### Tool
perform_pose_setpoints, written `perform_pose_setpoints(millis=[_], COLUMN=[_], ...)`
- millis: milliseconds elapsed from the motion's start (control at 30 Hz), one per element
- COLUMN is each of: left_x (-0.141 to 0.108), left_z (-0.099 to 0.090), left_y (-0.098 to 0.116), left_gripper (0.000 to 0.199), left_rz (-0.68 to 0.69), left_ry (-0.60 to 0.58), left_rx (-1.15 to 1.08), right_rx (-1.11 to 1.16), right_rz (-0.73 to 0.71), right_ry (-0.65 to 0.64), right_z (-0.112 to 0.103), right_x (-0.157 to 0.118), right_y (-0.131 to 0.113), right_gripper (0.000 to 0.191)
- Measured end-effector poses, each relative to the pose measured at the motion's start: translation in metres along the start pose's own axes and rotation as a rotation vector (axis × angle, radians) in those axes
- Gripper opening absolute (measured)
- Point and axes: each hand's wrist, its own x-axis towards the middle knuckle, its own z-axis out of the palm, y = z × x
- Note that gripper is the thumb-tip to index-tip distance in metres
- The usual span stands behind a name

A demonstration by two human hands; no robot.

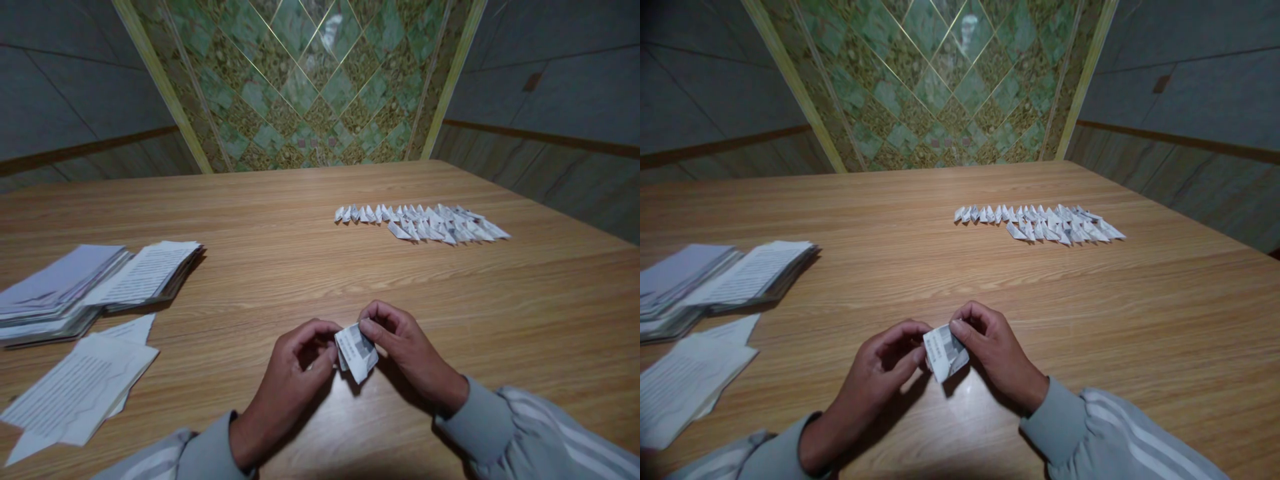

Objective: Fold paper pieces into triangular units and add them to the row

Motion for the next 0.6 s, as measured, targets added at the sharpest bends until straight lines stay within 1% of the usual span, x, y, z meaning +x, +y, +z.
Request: perform_pose_setpoints(millis=[133, 233, 333, 467, 533, 600], left_x=[-0.0007, -0.0017, -0.0028, -0.0023, -0.0013, -0.0003], left_z=[0.0013, 0.0009, 0.0012, 0.0027, 0.0026, 0.0014], left_y=[-0.0018, -0.0009, 0.0004, -0.0025, -0.0050, -0.0063], left_gripper=[0.009, 0.011, 0.016, 0.018, 0.018, 0.020], left_rz=[-0.014, -0.019, -0.029, -0.105, -0.138, -0.129], left_ry=[0.068, 0.095, 0.095, 0.094, 0.080, 0.052], left_rx=[0.025, 0.031, 0.006, -0.075, -0.115, -0.114], right_rx=[-0.052, -0.095, -0.136, -0.212, -0.241, -0.287], right_rz=[-0.027, -0.047, -0.059, -0.084, -0.084, -0.086], right_ry=[-0.018, -0.033, -0.023, 0.029, 0.051, 0.068], right_z=[0.0015, 0.0019, 0.0022, 0.0031, 0.0032, 0.0029], right_x=[-0.0011, -0.0022, -0.0026, -0.0031, -0.0035, -0.0041], right_y=[0.0019, 0.0035, 0.0042, 0.0042, 0.0039, 0.0029], right_gripper=[0.029, 0.027, 0.025, 0.024, 0.025, 0.025])
